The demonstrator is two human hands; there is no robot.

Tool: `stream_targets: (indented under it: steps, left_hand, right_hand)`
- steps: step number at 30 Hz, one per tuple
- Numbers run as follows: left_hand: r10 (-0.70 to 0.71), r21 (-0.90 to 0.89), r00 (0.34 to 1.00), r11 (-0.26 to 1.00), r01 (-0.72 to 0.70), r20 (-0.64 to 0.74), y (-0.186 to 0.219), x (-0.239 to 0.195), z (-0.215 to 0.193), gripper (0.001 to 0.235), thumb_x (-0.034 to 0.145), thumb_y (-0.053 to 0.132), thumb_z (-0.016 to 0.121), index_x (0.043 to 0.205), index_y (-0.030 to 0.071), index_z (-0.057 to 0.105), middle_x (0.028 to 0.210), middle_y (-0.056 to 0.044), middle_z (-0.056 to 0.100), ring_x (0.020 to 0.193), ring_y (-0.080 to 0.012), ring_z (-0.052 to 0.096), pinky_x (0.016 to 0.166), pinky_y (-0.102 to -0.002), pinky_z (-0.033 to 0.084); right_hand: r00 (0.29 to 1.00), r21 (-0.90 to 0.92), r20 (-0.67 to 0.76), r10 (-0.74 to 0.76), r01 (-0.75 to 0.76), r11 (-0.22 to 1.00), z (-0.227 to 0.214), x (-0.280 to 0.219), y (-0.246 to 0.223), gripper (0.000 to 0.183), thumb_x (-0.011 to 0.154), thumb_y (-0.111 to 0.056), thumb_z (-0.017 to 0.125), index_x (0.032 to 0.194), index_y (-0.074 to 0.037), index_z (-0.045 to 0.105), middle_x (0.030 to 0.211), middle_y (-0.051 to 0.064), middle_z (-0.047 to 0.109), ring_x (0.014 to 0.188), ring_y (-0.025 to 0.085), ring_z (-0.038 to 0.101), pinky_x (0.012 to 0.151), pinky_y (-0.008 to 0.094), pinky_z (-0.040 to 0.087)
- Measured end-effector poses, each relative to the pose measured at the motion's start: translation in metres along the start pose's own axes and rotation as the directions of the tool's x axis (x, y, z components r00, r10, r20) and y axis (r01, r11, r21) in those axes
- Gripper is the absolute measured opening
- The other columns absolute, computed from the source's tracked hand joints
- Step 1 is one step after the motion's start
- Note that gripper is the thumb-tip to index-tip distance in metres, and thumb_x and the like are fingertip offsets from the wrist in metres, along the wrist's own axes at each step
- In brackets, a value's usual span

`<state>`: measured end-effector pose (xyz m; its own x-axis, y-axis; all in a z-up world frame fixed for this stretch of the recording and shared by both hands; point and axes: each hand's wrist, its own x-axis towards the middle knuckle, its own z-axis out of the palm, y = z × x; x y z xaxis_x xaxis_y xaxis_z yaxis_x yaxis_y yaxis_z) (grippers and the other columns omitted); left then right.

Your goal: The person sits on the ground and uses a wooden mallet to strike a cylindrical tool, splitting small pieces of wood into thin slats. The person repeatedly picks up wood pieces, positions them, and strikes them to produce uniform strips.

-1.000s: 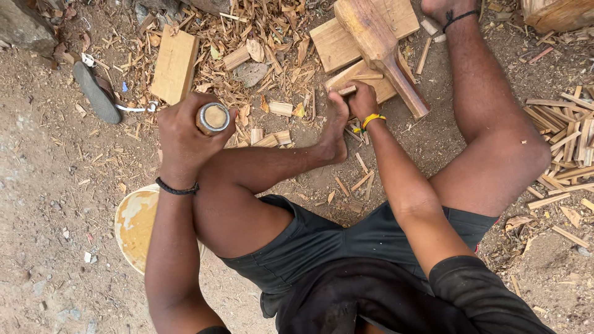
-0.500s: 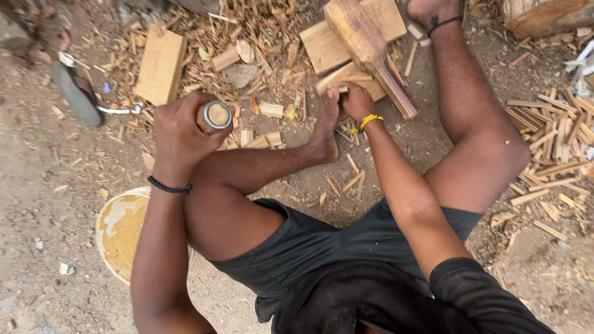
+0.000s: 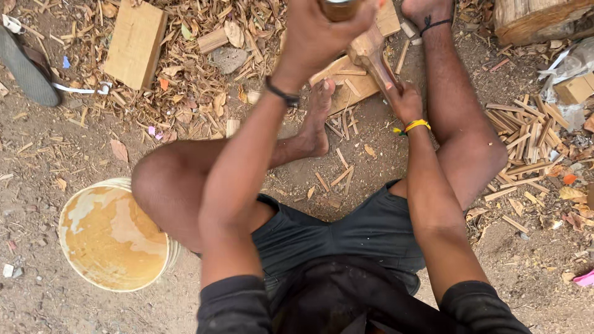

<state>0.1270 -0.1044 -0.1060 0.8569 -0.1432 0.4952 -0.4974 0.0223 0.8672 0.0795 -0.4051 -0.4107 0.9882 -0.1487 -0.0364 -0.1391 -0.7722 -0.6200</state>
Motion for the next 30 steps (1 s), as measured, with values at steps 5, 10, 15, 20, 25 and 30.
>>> stream_targets:
  steps: [5, 10, 15, 20, 25, 30]
  left_hand:
    - [-0.017, -0.159, 0.997, 0.987, 0.029, 0.073, -0.038, -0.018, 0.041, 0.024, 0.095, 0.011, 0.085, 0.104, 0.005, 0.064, 0.096, -0.004, 0.069, 0.091, -0.0152, 0.068, 0.085, -0.032, 0.059]
    - [0.035, 0.03, 0.988, 0.999, -0.04, 0.151, -0.057, -0.036, 0.042, 0.027, 0.09, 0.011, 0.084, 0.103, 0.004, 0.062, 0.092, -0.007, 0.069, 0.089, -0.0141, 0.072, 0.082, -0.031, 0.059]
    - [0.031, 0.037, 0.989, 0.999, -0.037, 0.146, -0.064, -0.033, 0.038, 0.027, 0.09, 0.011, 0.084, 0.104, 0.005, 0.062, 0.092, -0.007, 0.07, 0.088, -0.0157, 0.073, 0.081, -0.032, 0.059]
    - [0.053, 0.014, 0.988, 0.998, -0.055, 0.147, -0.068, -0.041, 0.041, 0.027, 0.09, 0.011, 0.085, 0.104, 0.005, 0.063, 0.093, -0.007, 0.071, 0.089, -0.0159, 0.075, 0.082, -0.032, 0.06]
    - [0.1, -0.044, 0.928, 0.995, -0.091, 0.358, -0.079, -0.045, 0.054, 0.032, 0.09, 0.022, 0.089, 0.107, 0.007, 0.066, 0.097, -0.004, 0.073, 0.094, -0.0176, 0.075, 0.088, -0.035, 0.059]
    - [-0.08, -0.079, 0.821, 0.986, 0.15, 0.565, -0.089, -0.036, 0.051, 0.042, 0.083, 0.029, 0.093, 0.109, 0.006, 0.068, 0.102, -0.004, 0.071, 0.099, -0.0209, 0.073, 0.089, -0.038, 0.058]
  right_hand:
    - [0.967, -0.084, 0.254, 0.026, -0.004, 0.996, -0.008, 0.003, -0.002, 0.078, 0.089, -0.065, 0.074, 0.13, 0.002, 0.064, 0.105, 0.032, 0.07, 0.099, 0.046, 0.069, 0.087, 0.05, 0.052]
    - [0.884, 0.126, 0.455, 0.105, -0.18, 0.976, -0.032, 0.005, -0.032, 0.062, 0.091, -0.048, 0.076, 0.125, 0.003, 0.068, 0.09, 0.021, 0.074, 0.072, 0.026, 0.071, 0.063, 0.041, 0.055]
    - [0.891, 0.238, 0.437, 0.122, -0.246, 0.94, -0.035, 0.0, -0.053, 0.061, 0.09, -0.041, 0.079, 0.129, 0.003, 0.062, 0.096, 0.013, 0.072, 0.061, 0.015, 0.069, 0.048, 0.031, 0.052]
    - [0.897, 0.182, 0.424, 0.127, -0.222, 0.958, -0.027, 0.001, -0.037, 0.057, 0.093, -0.039, 0.079, 0.127, 0.003, 0.061, 0.099, 0.016, 0.072, 0.064, 0.016, 0.071, 0.052, 0.03, 0.055]
    - [0.774, 0.13, 0.56, 0.295, -0.434, 0.892, -0.001, 0.013, 0.005, 0.039, 0.097, -0.027, 0.074, 0.114, 0.006, 0.064, 0.093, 0.019, 0.075, 0.065, 0.016, 0.074, 0.053, 0.032, 0.059]
    - [0.75, 0.4, 0.647, 0.137, -0.487, 0.777, -0.015, 0.022, -0.013, 0.04, 0.089, -0.021, 0.076, 0.118, -0.001, 0.057, 0.083, 0.006, 0.066, 0.056, 0.015, 0.064, 0.046, 0.032, 0.056]
